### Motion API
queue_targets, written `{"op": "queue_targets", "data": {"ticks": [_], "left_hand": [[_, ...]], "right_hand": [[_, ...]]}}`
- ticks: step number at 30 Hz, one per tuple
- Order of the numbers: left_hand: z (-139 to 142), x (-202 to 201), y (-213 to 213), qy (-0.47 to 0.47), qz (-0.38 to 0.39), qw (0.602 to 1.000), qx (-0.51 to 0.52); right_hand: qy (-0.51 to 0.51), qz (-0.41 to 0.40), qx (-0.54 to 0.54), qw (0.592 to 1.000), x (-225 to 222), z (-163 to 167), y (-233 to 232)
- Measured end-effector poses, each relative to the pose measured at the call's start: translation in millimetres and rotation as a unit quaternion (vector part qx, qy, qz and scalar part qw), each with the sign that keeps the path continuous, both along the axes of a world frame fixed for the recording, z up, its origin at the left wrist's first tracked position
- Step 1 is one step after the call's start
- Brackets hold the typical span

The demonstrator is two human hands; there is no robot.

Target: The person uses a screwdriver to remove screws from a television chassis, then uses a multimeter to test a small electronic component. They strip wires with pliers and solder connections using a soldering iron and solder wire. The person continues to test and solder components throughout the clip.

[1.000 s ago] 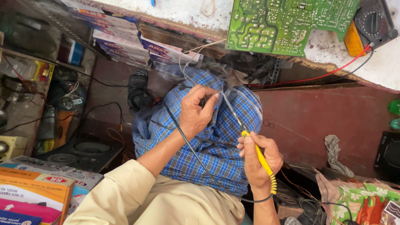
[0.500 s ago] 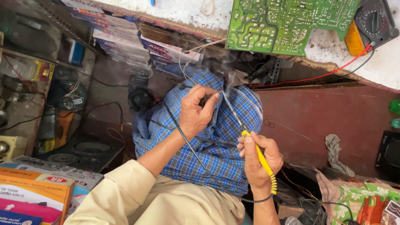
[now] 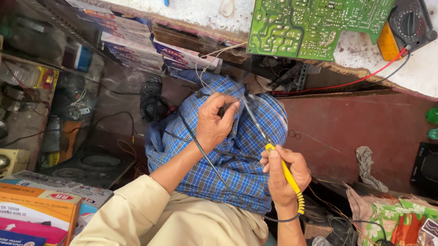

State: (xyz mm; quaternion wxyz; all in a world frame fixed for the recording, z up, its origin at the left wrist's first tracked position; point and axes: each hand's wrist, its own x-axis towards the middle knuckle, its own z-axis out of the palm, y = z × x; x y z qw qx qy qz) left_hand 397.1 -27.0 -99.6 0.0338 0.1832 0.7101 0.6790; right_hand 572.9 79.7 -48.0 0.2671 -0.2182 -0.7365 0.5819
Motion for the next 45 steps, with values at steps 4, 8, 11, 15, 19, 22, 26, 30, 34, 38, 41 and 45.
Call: {"op": "queue_targets", "data": {"ticks": [4,8,11,15,19,22,26,30,34,38,41,45], "left_hand": [[0.0,-0.1,-0.2,-0.004,0.001,1.0,0.003],[-0.4,0.0,-0.7,-0.004,-0.001,1.0,-0.001],[-0.7,-0.4,-0.7,0.003,0.001,1.0,0.008],[-0.9,-0.9,-0.7,0.009,-0.001,1.0,0.006],[-0.8,-1.2,-1.4,0.012,-0.002,1.0,0.004],[-1.0,-0.3,-1.7,0.003,-0.003,1.0,0.008],[-3.1,0.2,-0.9,-0.014,-0.006,1.0,0.009],[-8.3,1.3,2.3,0.002,0.004,1.0,0.022],[-13.1,5.3,3.3,-0.031,0.003,0.999,0.035],[-13.9,5.3,3.8,-0.028,0.011,0.999,0.032],[-12.9,5.4,6.1,-0.039,0.012,0.999,0.025],[-16.8,5.7,7.2,-0.024,0.009,0.999,0.034]], "right_hand": [[-0.003,0.006,0.005,1.0,-1.9,-0.6,-0.3],[0.003,0.007,-0.002,1.0,-2.3,-1.2,-0.4],[0.004,0.004,-0.014,1.0,-1.4,-1.9,-0.3],[0.003,-0.002,-0.009,1.0,0.8,-3.4,0.6],[0.01,-0.027,-0.02,0.999,3.1,-5.4,2.7],[0.014,-0.041,-0.024,0.999,4.8,-5.6,4.2],[0.044,-0.035,-0.044,0.997,4.1,-1.2,2.6],[0.064,-0.05,-0.091,0.992,-3.3,8.1,-1.3],[0.115,-0.084,-0.266,0.953,-20.3,14.1,0.9],[0.15,-0.066,-0.428,0.889,-38.4,18.1,8.2],[0.169,-0.014,-0.528,0.832,-63.6,14.9,12.1],[0.184,0.016,-0.576,0.796,-120.7,-5.7,9.7]]}}
